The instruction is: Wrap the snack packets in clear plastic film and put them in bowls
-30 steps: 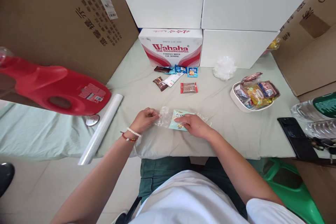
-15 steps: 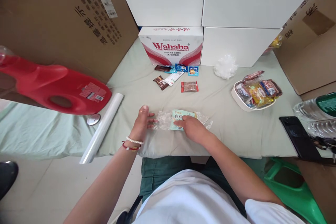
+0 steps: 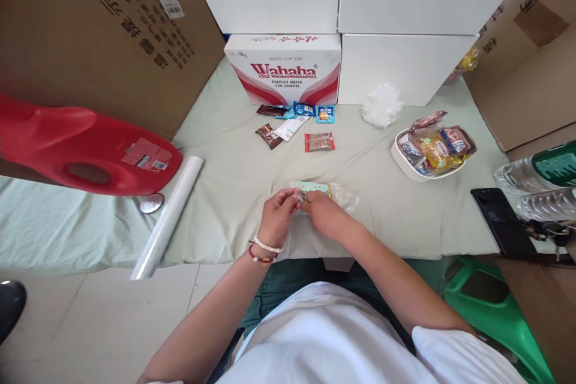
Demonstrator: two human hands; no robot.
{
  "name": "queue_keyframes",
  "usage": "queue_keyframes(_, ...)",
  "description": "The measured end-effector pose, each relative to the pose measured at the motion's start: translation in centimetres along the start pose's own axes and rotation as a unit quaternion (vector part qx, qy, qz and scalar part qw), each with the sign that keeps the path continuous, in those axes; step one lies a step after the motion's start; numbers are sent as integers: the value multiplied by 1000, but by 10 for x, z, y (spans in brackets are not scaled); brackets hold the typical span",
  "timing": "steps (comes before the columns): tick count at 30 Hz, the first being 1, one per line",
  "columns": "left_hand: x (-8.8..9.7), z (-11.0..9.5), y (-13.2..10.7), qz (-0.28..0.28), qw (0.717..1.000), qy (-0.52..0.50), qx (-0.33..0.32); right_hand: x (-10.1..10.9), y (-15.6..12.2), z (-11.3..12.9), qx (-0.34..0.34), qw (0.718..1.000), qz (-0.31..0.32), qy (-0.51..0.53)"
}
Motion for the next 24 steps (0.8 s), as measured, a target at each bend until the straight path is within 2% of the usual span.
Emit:
queue_keyframes(3,-15,-2,-3,3,993,90,-73,4,-24,3,24,999,-29,9)
queue_keyframes(4,-19,-5,-6,7,982,150,-114,3,-34,4,42,998,-31,28)
queue_keyframes(6,-31,-9,-17,12,936,296,-188,-1,-53,-1,63,994,-36,87)
queue_keyframes(7,-38,-10,-23,13,904,372,-211,-1,-60,-11,41,991,-60,117)
queue_keyframes(9,-52,-7,-33,13,832,507,-224,6,-74,-45,-80,974,-168,131)
queue_keyframes(11,-61,-3,-38,9,769,603,-211,15,-90,-77,-224,927,-291,76)
queue_keyframes(12,-64,-2,-39,8,746,634,-204,19,-95,-87,-270,906,-325,40)
queue_keyframes(14,-68,-1,-38,7,715,671,-195,22,-92,-93,-287,898,-335,-6)
queue_keyframes(16,-69,-2,-36,9,698,690,-193,26,-85,-89,-255,911,-325,1)
queue_keyframes(20,-70,-6,-32,14,680,704,-202,42,-72,-67,-203,923,-312,97)
queue_keyframes(22,-73,-8,-32,13,682,699,-216,48,-55,-48,-183,935,-281,116)
queue_keyframes(24,-73,-11,-33,2,695,680,-232,49,-29,-30,-172,952,-236,97)
Point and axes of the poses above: each hand's wrist, its own y-axis towards the middle knuckle, its own x-axis out of the back of the hand, z = x × y, the point moved 8 cm from there along y, towards the middle knuckle, and after that the axes turned 3 degrees about z, right-handed, at the moved point
